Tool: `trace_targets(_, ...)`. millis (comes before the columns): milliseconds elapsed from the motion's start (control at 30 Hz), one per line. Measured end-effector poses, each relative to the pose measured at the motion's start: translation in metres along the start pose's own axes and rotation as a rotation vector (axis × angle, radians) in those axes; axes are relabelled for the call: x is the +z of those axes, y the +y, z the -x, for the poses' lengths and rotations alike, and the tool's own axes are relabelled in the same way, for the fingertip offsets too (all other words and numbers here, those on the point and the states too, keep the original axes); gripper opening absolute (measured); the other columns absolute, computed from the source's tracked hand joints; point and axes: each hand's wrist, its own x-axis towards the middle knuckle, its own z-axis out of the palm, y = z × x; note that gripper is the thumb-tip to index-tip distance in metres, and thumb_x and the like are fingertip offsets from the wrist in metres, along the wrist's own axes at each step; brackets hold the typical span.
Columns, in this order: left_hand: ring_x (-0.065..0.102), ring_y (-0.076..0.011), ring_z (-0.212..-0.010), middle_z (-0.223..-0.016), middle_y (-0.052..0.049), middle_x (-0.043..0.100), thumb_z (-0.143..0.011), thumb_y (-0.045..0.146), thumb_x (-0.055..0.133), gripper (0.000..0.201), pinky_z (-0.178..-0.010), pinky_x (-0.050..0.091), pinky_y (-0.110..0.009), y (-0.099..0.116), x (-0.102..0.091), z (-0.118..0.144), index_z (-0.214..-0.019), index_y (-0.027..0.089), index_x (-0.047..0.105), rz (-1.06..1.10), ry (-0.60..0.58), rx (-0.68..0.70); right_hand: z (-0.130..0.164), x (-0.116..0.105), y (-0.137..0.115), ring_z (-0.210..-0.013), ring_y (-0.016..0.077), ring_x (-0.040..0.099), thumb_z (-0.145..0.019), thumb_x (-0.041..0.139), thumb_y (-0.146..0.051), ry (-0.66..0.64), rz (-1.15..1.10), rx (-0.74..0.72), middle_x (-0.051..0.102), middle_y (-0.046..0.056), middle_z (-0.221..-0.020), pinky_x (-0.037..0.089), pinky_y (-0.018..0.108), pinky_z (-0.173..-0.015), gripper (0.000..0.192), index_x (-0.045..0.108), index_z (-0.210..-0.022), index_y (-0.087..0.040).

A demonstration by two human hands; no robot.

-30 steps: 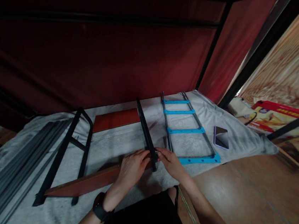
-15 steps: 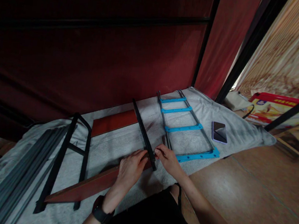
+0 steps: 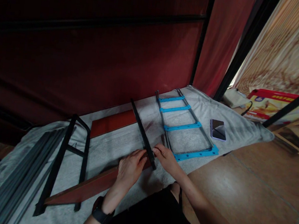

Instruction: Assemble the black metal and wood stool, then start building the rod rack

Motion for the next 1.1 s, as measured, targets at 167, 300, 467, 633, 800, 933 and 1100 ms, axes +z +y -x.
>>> trace_targets(167, 0.068, -0.0193, -0.11, -0.124, -0.002, 0.073, -0.1, 0.028, 0.044, 0.033, -0.088, 0.049, -0.03, 0.001, 0.0, -0.001, -0.124, 0.027, 0.066, -0.005, 0.002, -0.007, 0.002, -0.005, 0.002, -0.079, 0.0149, 0.059, -0.1, 0.05, -0.043, -0.029, -0.126, -0.067, 0.061, -0.001, -0.083, 0.046, 0.027, -0.074, 0.022, 0.06, -0.096, -0.024)
trace_targets(300, 0.068, -0.0194, -0.112, -0.126, -0.003, 0.072, -0.1, 0.028, 0.043, 0.035, -0.09, 0.048, -0.03, 0.003, -0.001, 0.0, -0.126, 0.026, 0.065, -0.011, -0.015, -0.014, 0.004, -0.006, 0.002, -0.084, 0.0157, 0.062, -0.099, 0.053, -0.046, -0.02, -0.19, -0.046, 0.065, 0.0, -0.088, 0.048, 0.027, -0.076, 0.024, 0.063, -0.1, -0.024)
trace_targets(467, 0.068, -0.0193, -0.112, -0.127, -0.003, 0.072, -0.1, 0.028, 0.044, 0.034, -0.091, 0.049, -0.03, 0.004, -0.002, -0.001, -0.127, 0.025, 0.065, -0.019, -0.02, -0.018, 0.0, -0.002, 0.001, -0.066, 0.0145, 0.057, -0.1, 0.045, -0.056, -0.006, -0.031, 0.063, 0.057, -0.003, -0.066, 0.042, 0.026, -0.063, 0.044, 0.056, -0.073, -0.024)
trace_targets(633, 0.067, -0.02, -0.113, -0.127, -0.003, 0.072, -0.1, 0.027, 0.044, 0.035, -0.092, 0.049, -0.03, 0.005, -0.002, -0.001, -0.128, 0.025, 0.065, -0.032, -0.024, -0.017, -0.002, 0.001, -0.004, -0.061, 0.0155, 0.055, -0.102, 0.035, -0.062, 0.029, 0.101, 0.114, 0.054, -0.001, -0.061, 0.039, 0.028, -0.061, 0.054, 0.052, -0.067, -0.024)
trace_targets(800, 0.067, -0.0212, -0.115, -0.13, -0.003, 0.071, -0.101, 0.027, 0.043, 0.036, -0.092, 0.049, -0.032, 0.007, -0.003, 0.0, -0.129, 0.025, 0.065, -0.039, -0.037, -0.029, 0.007, -0.005, -0.007, -0.075, 0.0168, 0.061, -0.102, 0.042, -0.056, 0.092, -0.055, 0.097, 0.064, 0.0, -0.082, 0.046, 0.029, -0.071, 0.036, 0.059, -0.105, -0.025)
trace_targets(933, 0.068, -0.0213, -0.112, -0.127, -0.002, 0.072, -0.101, 0.027, 0.043, 0.036, -0.089, 0.049, -0.032, 0.008, -0.004, 0.0, -0.129, 0.025, 0.064, -0.045, -0.039, -0.029, 0.009, -0.006, -0.005, -0.079, 0.0157, 0.062, -0.1, 0.049, -0.052, 0.044, -0.155, 0.031, 0.064, 0.0, -0.085, 0.048, 0.027, -0.072, 0.029, 0.059, -0.1, -0.024)
trace_targets(1100, 0.067, -0.0206, -0.113, -0.128, -0.003, 0.071, -0.1, 0.027, 0.044, 0.035, -0.09, 0.048, -0.031, 0.007, -0.003, 0.001, -0.129, 0.025, 0.064, -0.032, -0.036, -0.026, 0.003, 0.001, -0.005, -0.061, 0.0144, 0.053, -0.102, 0.044, -0.052, 0.067, 0.03, 0.103, 0.052, -0.003, -0.064, 0.04, 0.026, -0.061, 0.042, 0.048, -0.071, -0.024)
